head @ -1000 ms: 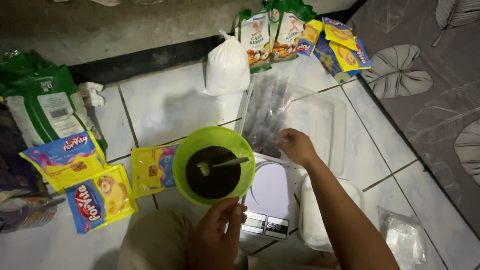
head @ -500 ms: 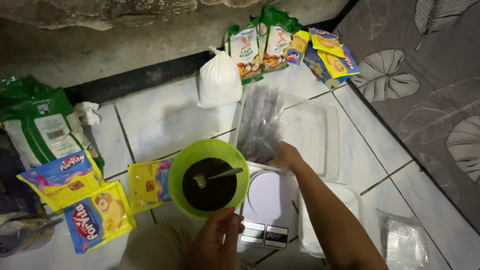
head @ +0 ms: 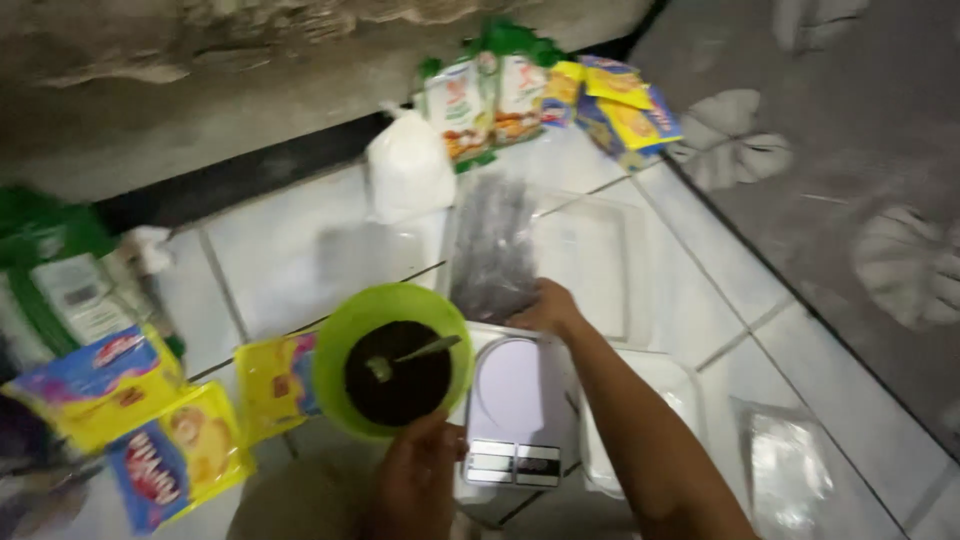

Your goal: Mixing a dark powder in a bowl and scooping it into small plastic bags for individual packaging.

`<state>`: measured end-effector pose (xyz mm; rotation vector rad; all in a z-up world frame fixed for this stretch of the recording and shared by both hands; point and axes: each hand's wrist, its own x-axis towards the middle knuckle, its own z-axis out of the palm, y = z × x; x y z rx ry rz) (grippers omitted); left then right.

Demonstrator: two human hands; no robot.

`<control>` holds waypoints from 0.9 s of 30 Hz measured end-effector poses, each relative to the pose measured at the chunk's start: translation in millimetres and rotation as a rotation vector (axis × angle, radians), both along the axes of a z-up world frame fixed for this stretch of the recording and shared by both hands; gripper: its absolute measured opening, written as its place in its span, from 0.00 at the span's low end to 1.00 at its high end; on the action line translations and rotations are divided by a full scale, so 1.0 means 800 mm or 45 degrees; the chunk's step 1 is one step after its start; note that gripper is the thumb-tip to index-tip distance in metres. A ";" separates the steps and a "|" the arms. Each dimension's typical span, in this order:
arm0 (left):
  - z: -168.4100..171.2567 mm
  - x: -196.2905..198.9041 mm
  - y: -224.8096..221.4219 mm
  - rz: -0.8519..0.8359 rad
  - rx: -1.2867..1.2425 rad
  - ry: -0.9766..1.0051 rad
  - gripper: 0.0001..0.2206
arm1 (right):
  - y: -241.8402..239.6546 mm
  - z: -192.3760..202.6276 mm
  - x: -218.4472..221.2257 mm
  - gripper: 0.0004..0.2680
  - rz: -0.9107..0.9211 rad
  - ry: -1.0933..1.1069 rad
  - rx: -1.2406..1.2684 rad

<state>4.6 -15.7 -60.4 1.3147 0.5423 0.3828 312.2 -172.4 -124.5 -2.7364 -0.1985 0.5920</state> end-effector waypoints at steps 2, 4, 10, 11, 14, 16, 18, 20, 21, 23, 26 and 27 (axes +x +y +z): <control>-0.005 -0.001 0.001 0.039 -0.025 -0.019 0.14 | -0.017 -0.025 0.011 0.37 -0.128 0.156 0.109; 0.000 0.004 0.000 0.017 -0.078 -0.011 0.13 | -0.038 -0.022 0.000 0.36 -0.203 0.112 0.155; 0.077 -0.004 0.006 -0.006 0.102 0.242 0.11 | -0.089 0.053 -0.123 0.24 -0.416 -0.318 0.554; 0.080 -0.008 0.008 -0.069 0.152 0.321 0.12 | -0.102 0.059 -0.149 0.20 -0.423 -0.450 0.644; 0.081 -0.037 0.004 -0.052 0.885 -0.083 0.09 | -0.168 0.042 -0.234 0.17 -0.380 -0.571 0.492; 0.102 -0.055 0.001 -0.083 1.074 -0.037 0.08 | -0.180 0.069 -0.277 0.15 -0.497 -0.422 0.435; 0.123 -0.074 0.000 -0.118 1.258 0.019 0.09 | -0.191 0.068 -0.314 0.13 -0.613 -0.266 0.371; 0.144 -0.086 0.002 -0.334 1.706 -0.641 0.05 | -0.197 0.041 -0.337 0.09 -0.569 -0.336 0.485; 0.154 -0.093 -0.003 -0.328 1.715 -0.653 0.05 | -0.182 0.064 -0.352 0.09 -0.569 -0.347 0.495; 0.175 -0.112 -0.015 -0.173 1.868 -0.886 0.16 | -0.153 0.109 -0.388 0.15 -0.383 -0.062 0.328; 0.096 -0.105 -0.044 -0.033 1.072 0.722 0.14 | -0.129 0.100 -0.422 0.19 -0.290 -0.077 0.142; 0.086 -0.130 -0.046 -0.021 1.077 0.712 0.14 | -0.123 0.106 -0.433 0.19 -0.285 -0.088 0.150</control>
